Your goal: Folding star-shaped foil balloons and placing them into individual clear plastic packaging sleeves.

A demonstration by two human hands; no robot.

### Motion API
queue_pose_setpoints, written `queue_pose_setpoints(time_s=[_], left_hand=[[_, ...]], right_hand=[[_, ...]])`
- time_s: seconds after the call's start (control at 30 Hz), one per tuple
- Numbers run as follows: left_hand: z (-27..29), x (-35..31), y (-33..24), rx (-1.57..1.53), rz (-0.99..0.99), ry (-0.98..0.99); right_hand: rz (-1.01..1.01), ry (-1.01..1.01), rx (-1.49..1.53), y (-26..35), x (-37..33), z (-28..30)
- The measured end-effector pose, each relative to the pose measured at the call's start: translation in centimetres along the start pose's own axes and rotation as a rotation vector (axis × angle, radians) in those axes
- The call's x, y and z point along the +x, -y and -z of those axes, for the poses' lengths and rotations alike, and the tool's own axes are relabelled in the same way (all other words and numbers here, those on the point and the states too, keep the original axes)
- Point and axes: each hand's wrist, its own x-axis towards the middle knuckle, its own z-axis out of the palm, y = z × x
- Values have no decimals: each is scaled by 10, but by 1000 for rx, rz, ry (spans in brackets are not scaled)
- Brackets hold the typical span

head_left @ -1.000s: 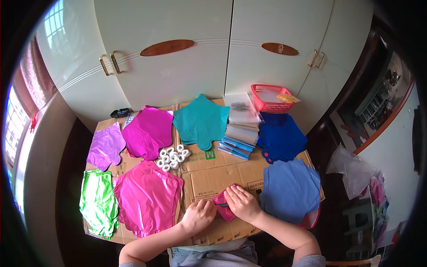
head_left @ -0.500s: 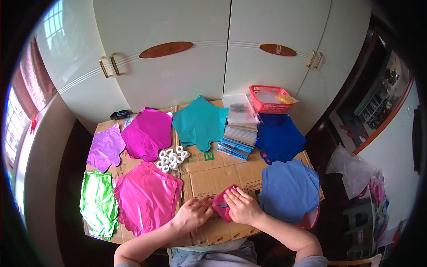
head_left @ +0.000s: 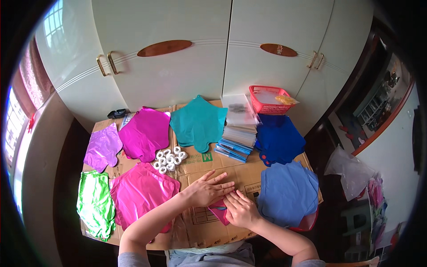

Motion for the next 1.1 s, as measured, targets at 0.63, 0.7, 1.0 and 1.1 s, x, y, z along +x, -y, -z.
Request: queue_pose_setpoints(time_s=[0.63, 0.7, 1.0, 1.1], left_hand=[[11, -36, -24, 198, 9, -101], [24, -39, -23, 254, -13, -28], [8, 35, 27, 260, 317, -412], [-2, 41, 23, 172, 364, -442]], right_hand=[[-20, 29, 17, 1, -2, 3], [-1, 74, 1, 3, -1, 8], [-49, 83, 50, 29, -19, 16], [-97, 74, 59, 35, -24, 18]])
